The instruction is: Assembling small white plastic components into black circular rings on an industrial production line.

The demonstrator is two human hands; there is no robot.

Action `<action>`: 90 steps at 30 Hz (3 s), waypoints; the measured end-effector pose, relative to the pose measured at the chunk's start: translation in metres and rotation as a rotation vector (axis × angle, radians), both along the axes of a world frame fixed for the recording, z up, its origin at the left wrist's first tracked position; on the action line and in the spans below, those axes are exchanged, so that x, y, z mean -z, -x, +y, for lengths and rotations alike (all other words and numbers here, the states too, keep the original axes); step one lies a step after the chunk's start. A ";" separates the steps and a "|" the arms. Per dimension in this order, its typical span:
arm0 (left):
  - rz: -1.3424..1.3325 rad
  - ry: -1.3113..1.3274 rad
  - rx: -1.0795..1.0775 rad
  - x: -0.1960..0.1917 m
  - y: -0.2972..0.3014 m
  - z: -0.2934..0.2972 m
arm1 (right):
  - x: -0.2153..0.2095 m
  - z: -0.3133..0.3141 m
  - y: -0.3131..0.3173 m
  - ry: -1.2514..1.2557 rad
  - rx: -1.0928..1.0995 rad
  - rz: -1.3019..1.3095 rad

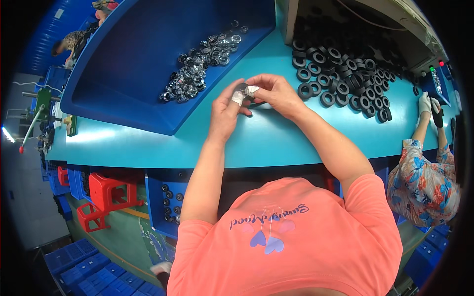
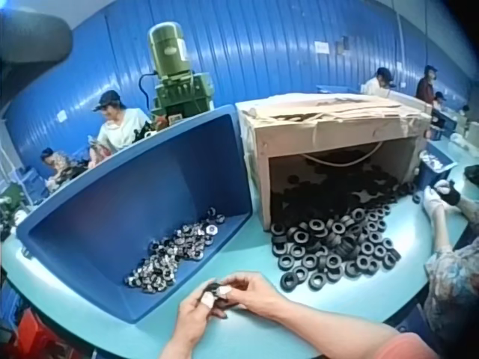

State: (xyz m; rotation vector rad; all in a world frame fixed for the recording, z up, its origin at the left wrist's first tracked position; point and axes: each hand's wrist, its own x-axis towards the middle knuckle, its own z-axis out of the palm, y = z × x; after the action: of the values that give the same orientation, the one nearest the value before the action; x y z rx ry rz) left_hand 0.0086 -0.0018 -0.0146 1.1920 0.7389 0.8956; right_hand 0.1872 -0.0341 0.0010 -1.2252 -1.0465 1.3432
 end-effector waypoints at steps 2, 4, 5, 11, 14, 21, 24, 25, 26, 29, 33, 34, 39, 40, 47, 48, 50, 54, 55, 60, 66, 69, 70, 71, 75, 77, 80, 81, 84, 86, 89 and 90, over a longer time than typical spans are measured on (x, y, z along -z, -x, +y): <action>0.045 -0.038 -0.034 0.002 0.001 0.001 | -0.002 0.000 0.001 -0.003 -0.014 0.004; 0.113 -0.074 -0.060 0.005 0.004 0.003 | 0.002 -0.002 0.004 -0.069 -0.016 -0.089; 0.163 -0.086 -0.085 0.005 0.004 0.003 | 0.003 -0.003 0.005 -0.103 -0.016 -0.136; 0.217 -0.152 -0.113 0.000 0.001 -0.001 | 0.000 -0.002 0.003 0.003 -0.026 -0.064; 0.114 -0.195 -0.054 -0.003 -0.002 -0.005 | 0.001 0.002 -0.001 0.076 -0.056 0.111; 0.086 -0.183 0.056 -0.007 -0.005 -0.006 | 0.007 0.001 0.000 0.054 -0.064 0.209; 0.148 -0.214 0.027 0.004 -0.003 -0.004 | 0.004 -0.001 0.001 0.030 -0.063 0.199; 0.165 -0.235 0.013 0.005 -0.003 -0.004 | 0.003 -0.002 0.001 0.025 -0.060 0.191; 0.156 -0.250 0.003 0.005 -0.003 -0.004 | 0.004 0.000 0.000 0.037 -0.077 0.217; 0.129 -0.265 -0.023 0.002 -0.005 -0.008 | 0.008 0.002 -0.002 0.067 -0.098 0.275; 0.090 -0.232 -0.041 -0.005 -0.005 -0.012 | 0.006 0.002 -0.004 0.097 -0.049 0.284; 0.081 -0.232 -0.043 -0.006 -0.006 -0.012 | 0.006 0.002 -0.005 0.106 -0.036 0.285; 0.082 -0.221 -0.060 -0.004 -0.005 -0.011 | 0.005 0.003 -0.006 0.106 -0.081 0.193; 0.081 -0.215 -0.064 -0.002 -0.005 -0.011 | 0.004 0.003 -0.006 0.102 -0.094 0.168; 0.301 -0.412 -0.102 -0.005 -0.003 -0.011 | 0.008 0.002 -0.004 0.017 -0.136 0.040; 0.407 -0.511 -0.122 -0.010 -0.002 -0.011 | 0.006 0.000 -0.004 0.026 -0.143 0.023; 0.489 -0.608 -0.180 -0.010 -0.002 -0.011 | 0.003 -0.001 -0.003 0.028 -0.139 -0.047; 0.536 -0.631 -0.288 -0.003 -0.004 -0.012 | 0.002 0.001 -0.005 0.031 -0.094 -0.124; 0.583 -0.646 -0.306 -0.004 -0.004 -0.012 | -0.001 0.001 -0.007 0.039 -0.087 -0.111; 0.659 -0.761 -0.390 -0.003 -0.005 -0.011 | -0.003 -0.001 -0.007 0.033 -0.158 -0.061; 0.638 -0.768 -0.384 -0.001 -0.007 -0.011 | 0.002 -0.002 -0.002 -0.001 -0.138 -0.085; 0.625 -0.783 -0.377 0.000 -0.007 -0.012 | 0.002 -0.003 -0.001 0.014 -0.118 -0.093; 0.622 -0.786 -0.372 0.000 -0.007 -0.012 | 0.002 -0.002 -0.001 0.019 -0.117 -0.088; 0.621 -0.782 -0.365 0.000 -0.007 -0.013 | 0.003 -0.002 -0.002 0.023 -0.116 -0.084; 0.627 -0.772 -0.333 0.001 -0.008 -0.013 | 0.003 -0.001 -0.005 0.032 -0.138 -0.119; 0.622 -0.764 -0.323 0.001 -0.008 -0.013 | 0.000 -0.002 -0.005 0.027 -0.140 -0.116; 0.584 -0.764 -0.312 -0.003 -0.008 -0.015 | -0.005 -0.003 -0.005 0.043 -0.130 -0.071; 0.564 -0.778 -0.303 -0.005 -0.009 -0.015 | -0.004 -0.002 -0.007 0.045 -0.152 -0.066; 0.551 -0.751 -0.262 -0.010 -0.008 -0.017 | 0.000 0.001 -0.013 0.049 -0.205 -0.053; 0.549 -0.737 -0.247 -0.010 -0.007 -0.018 | 0.000 0.001 -0.013 0.047 -0.219 -0.044; 0.539 -0.745 -0.246 -0.010 -0.007 -0.017 | 0.001 0.000 -0.013 0.049 -0.210 -0.053; 0.542 -0.741 -0.241 -0.009 -0.007 -0.017 | 0.000 -0.001 -0.012 0.048 -0.203 -0.074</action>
State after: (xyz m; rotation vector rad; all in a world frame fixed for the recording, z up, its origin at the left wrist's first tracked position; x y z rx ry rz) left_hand 0.0157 -0.0188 -0.0056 2.0854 1.0391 1.1036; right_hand 0.1987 -0.0350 0.0008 -1.2375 -1.2238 1.4948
